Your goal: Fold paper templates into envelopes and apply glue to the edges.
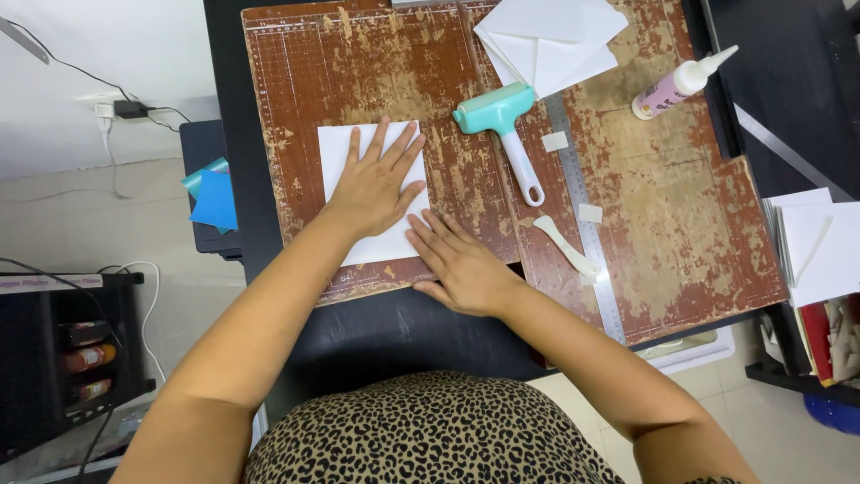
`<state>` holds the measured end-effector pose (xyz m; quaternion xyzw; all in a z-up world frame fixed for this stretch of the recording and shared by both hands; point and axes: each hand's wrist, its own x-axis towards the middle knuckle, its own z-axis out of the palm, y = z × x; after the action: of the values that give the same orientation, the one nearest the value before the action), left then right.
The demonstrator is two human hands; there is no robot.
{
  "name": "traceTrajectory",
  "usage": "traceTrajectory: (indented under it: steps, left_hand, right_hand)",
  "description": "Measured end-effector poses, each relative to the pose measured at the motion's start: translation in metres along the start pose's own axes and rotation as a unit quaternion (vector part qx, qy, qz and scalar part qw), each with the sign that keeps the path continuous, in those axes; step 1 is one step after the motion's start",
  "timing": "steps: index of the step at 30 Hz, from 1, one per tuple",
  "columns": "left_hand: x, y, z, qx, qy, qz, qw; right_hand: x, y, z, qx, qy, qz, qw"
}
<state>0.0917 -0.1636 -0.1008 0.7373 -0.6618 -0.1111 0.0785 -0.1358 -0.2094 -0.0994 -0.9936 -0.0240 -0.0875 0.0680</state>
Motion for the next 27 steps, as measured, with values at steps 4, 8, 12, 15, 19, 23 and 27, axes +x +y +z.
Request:
traceTrajectory:
  steps: [4, 8, 12, 15, 19, 23, 27]
  left_hand:
    - [-0.002, 0.001, -0.003, 0.005, 0.002, 0.001, 1.000]
    - [-0.005, 0.006, -0.005, -0.007, 0.004, -0.027, 1.000]
    - [-0.015, 0.011, -0.006, -0.053, 0.025, -0.099, 0.993]
    - [-0.013, 0.012, -0.003, -0.053, 0.028, -0.112, 0.992]
    - [-0.012, 0.012, 0.000, -0.062, 0.026, -0.121, 0.990]
    - [-0.008, 0.005, 0.007, -0.054, 0.039, -0.121, 0.990]
    - [-0.009, 0.004, 0.006, -0.038, 0.020, -0.117, 0.992]
  right_hand:
    - [-0.016, -0.016, -0.001, 0.013, -0.007, 0.010, 1.000]
    - [-0.037, -0.006, -0.017, 0.018, 0.065, 0.075, 0.995]
    - [-0.096, 0.023, -0.040, -0.053, 0.144, 0.359, 0.921]
    - [-0.128, 0.029, -0.025, -0.109, 0.125, 0.415, 0.895]
    - [-0.120, 0.028, -0.014, -0.136, 0.146, 0.379, 0.903]
    - [-0.066, 0.023, -0.007, -0.093, 0.175, 0.340, 0.919]
    - [0.007, 0.039, 0.016, -0.050, 0.174, 0.259, 0.949]
